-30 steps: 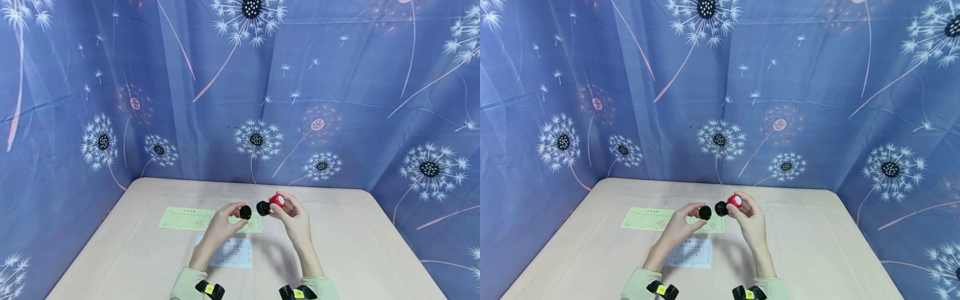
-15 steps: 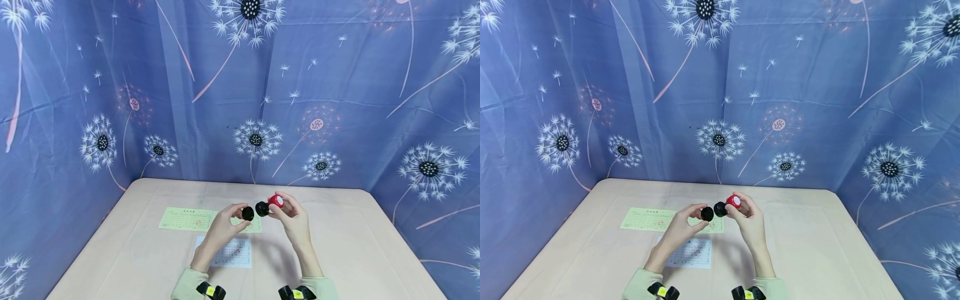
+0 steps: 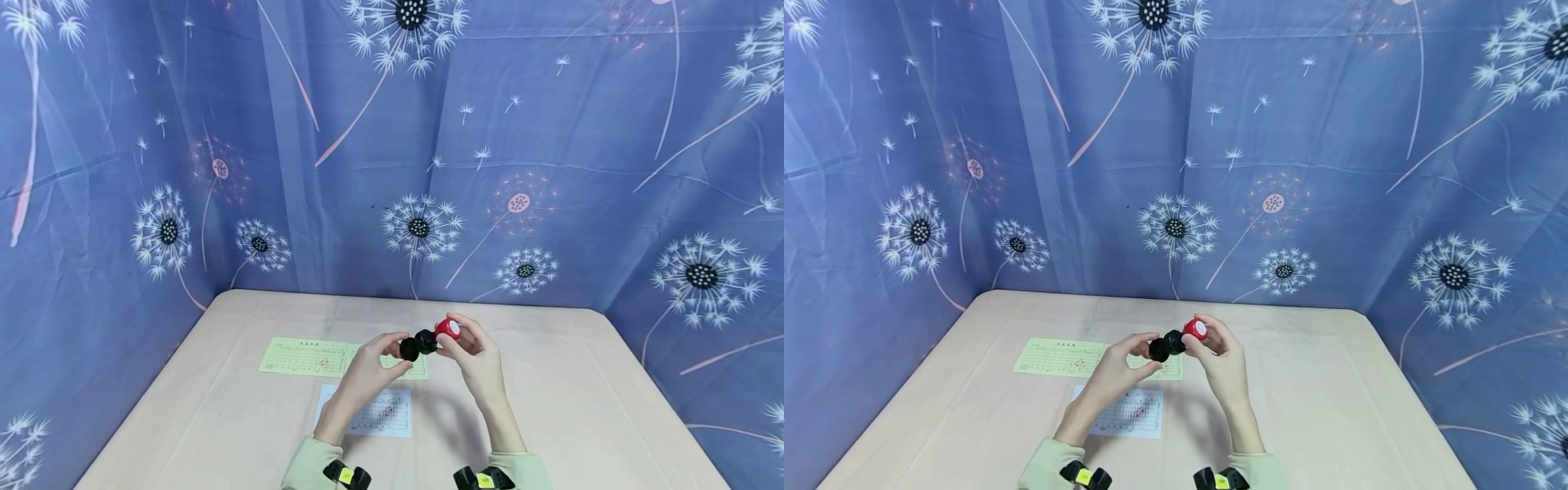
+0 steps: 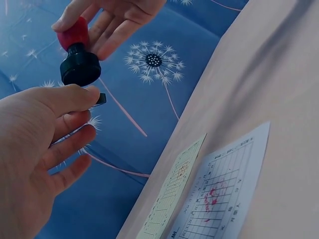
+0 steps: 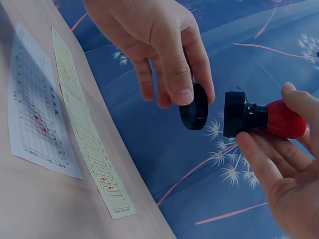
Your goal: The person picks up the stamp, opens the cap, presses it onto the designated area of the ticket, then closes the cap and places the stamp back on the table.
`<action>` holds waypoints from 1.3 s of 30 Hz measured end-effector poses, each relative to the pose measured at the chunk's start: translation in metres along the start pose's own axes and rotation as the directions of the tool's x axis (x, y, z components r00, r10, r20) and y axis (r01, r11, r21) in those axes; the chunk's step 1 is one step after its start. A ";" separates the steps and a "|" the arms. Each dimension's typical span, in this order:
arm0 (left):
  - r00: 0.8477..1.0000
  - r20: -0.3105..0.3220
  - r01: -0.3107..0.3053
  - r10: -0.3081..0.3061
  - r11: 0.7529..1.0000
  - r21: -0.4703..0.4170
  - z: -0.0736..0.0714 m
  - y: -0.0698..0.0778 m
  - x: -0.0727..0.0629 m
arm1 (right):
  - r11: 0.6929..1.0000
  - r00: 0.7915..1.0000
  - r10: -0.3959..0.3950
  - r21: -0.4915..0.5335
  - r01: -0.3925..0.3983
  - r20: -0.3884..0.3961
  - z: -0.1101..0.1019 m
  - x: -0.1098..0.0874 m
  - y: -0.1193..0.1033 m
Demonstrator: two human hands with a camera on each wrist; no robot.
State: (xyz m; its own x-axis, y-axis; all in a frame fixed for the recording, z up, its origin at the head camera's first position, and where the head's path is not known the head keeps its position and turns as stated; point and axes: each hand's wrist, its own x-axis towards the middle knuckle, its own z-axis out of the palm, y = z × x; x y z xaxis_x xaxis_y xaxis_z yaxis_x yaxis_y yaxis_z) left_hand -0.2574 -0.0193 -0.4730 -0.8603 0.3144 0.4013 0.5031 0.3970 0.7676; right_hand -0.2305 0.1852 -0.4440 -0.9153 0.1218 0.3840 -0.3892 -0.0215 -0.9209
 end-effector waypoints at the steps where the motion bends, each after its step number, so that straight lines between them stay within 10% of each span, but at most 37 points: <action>1: 1.000 0.000 0.001 -0.001 1.000 -0.006 0.000 0.000 0.000 | 1.000 1.000 0.001 0.003 -0.001 0.004 0.000 0.000 0.000; 39: 0.995 -0.033 0.082 -0.091 0.974 -0.210 0.002 0.004 0.001 | 0.998 0.997 0.031 0.061 -0.035 0.065 0.010 -0.002 0.002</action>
State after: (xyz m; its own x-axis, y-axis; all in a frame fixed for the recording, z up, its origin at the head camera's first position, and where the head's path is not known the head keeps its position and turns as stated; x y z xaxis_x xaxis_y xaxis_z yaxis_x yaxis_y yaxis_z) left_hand -0.2560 -0.0158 -0.4708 -0.9046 0.2485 0.3464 0.4027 0.2312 0.8857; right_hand -0.2309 0.1754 -0.4461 -0.9317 0.0558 0.3590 -0.3627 -0.0863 -0.9279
